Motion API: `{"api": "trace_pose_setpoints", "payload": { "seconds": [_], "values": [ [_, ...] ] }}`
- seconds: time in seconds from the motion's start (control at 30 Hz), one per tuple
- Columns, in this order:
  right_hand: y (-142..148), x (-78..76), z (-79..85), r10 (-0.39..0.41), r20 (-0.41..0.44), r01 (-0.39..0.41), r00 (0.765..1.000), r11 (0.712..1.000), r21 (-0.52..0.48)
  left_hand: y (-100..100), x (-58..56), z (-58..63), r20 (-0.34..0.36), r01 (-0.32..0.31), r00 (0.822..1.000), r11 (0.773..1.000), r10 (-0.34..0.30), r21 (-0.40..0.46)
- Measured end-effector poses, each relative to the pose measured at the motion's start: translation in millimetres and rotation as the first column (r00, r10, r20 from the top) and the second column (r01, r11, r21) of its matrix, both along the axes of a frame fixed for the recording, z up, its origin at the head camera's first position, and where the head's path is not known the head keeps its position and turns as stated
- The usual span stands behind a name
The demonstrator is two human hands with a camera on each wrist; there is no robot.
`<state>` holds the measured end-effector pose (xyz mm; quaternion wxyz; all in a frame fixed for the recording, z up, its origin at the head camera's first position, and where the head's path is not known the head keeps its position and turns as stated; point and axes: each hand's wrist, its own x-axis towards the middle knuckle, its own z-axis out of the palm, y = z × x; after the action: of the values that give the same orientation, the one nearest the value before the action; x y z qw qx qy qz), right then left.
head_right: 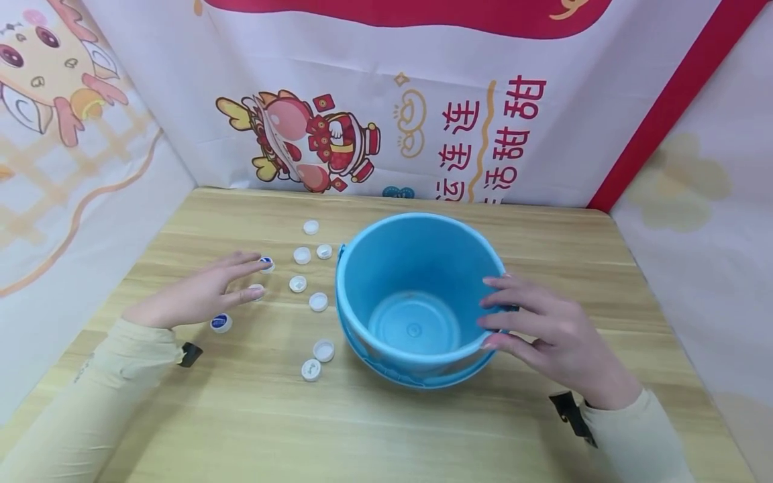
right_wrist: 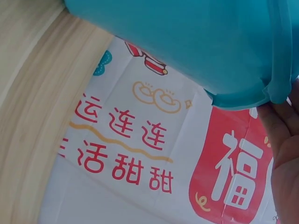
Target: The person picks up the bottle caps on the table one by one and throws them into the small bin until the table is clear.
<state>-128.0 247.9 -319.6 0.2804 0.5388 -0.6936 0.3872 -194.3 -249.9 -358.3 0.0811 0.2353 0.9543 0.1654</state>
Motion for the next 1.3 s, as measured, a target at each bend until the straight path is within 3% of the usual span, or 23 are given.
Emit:
{"api": "trace_pose_setpoints", "payload": {
  "seconds": [0.13, 0.37, 0.47, 0.6, 0.83, 1.1, 1.3],
  "values": [
    [-2.3, 2.1, 0.2, 0.053, 0.011, -0.053, 0.999, 0.998, -0.033, -2.3, 5.6, -2.2, -0.021, -0.009, 1.0, 1.0, 0.008, -0.023],
    [2.5, -0.6, -7.5, 0.099, 0.035, -0.096, 0.994, 0.993, -0.075, -23.5, 23.3, -12.3, -0.036, -0.093, 0.995, 0.991, 0.09, -0.099],
    [2.8, -0.5, -8.4, 0.106, 0.038, -0.102, 0.994, 0.991, -0.091, -29.9, 27.9, -19.4, -0.034, -0.086, 0.996, 0.99, 0.083, -0.108],
    [0.0, 2.4, -5.8, 0.093, 0.046, -0.089, 0.995, 0.992, -0.093, -35.9, 29.5, -30.0, -0.03, -0.059, 0.998, 0.994, 0.057, -0.096],
    [-4.6, 6.3, -3.2, 0.079, 0.059, -0.073, 0.995, 0.993, -0.093, -43.6, 28.7, -39.0, 0.009, -0.077, 0.997, 0.994, 0.078, -0.075],
    [-2.6, 7.8, -3.9, 0.049, 0.062, -0.044, 0.997, 0.997, -0.071, -44.0, 28.0, -36.1, 0.009, -0.075, 0.997, 0.997, 0.076, -0.035],
    [-2.7, 7.7, -4.4, 0.053, 0.068, -0.048, 0.996, 0.996, -0.071, -32.4, 29.0, -15.1, -0.039, -0.095, 0.995, 0.995, 0.096, 0.023]
  ]
}}
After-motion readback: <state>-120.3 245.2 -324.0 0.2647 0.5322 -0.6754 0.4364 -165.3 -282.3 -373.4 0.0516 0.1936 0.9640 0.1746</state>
